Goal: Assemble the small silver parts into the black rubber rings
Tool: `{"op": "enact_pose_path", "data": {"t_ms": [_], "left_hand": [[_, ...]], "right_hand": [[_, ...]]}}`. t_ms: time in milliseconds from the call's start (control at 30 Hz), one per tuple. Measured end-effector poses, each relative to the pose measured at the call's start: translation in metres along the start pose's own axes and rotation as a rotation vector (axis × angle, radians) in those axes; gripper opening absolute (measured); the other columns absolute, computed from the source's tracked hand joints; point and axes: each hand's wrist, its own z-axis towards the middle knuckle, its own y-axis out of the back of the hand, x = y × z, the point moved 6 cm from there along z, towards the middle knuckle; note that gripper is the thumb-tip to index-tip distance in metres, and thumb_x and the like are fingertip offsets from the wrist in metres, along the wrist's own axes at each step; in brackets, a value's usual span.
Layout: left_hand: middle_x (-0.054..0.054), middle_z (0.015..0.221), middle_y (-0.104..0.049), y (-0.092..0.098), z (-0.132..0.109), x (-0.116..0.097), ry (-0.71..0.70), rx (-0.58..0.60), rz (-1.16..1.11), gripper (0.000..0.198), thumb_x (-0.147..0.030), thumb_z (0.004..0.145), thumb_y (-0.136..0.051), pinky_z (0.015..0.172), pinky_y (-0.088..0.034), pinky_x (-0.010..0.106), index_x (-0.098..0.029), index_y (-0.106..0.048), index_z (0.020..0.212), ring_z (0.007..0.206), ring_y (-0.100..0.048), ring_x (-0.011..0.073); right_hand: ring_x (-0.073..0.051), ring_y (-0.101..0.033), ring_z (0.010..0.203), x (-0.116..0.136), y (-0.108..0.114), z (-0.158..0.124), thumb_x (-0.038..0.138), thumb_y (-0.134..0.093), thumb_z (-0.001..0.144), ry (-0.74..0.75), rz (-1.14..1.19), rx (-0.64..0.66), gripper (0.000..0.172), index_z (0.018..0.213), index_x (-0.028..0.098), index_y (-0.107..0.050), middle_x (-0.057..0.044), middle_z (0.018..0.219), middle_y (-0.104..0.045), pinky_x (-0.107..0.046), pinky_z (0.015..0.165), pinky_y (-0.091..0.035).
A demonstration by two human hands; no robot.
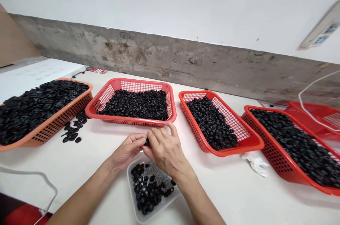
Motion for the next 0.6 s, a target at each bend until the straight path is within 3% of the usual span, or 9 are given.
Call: {"op": "enact_pose_path", "data": {"t_ms": [400,600], "left_hand": [[0.005,0.078,-0.062,-0.0034,0.0013,0.0006,-0.044,0.025,0.097,0.026,-0.038,0.084,-0.071,0.076,-0.039,0.027,-0.012,-0.073,0.081,0.075,-0.051,0.0152],[0.004,0.074,-0.06,-0.0002,0.0017,0.0025,-0.03,0.011,0.104,0.026,-0.038,0.083,-0.072,0.074,-0.039,0.026,-0.012,-0.073,0.08,0.072,-0.05,0.0144]], "right_hand": [[-0.02,-0.066,0.077,-0.0055,-0.0053,-0.0029,0.024,-0.056,0.095,0.097,0.057,0.019,0.009,0.096,0.016,-0.061,-0.006,0.085,-0.073,-0.041,0.087,-0.043],[-0.019,-0.066,0.074,-0.0053,-0.0085,-0.0044,0.021,-0.054,0.095,0.133,0.076,-0.003,0.009,0.094,0.015,-0.06,-0.007,0.083,-0.072,-0.034,0.07,-0.044]]}}
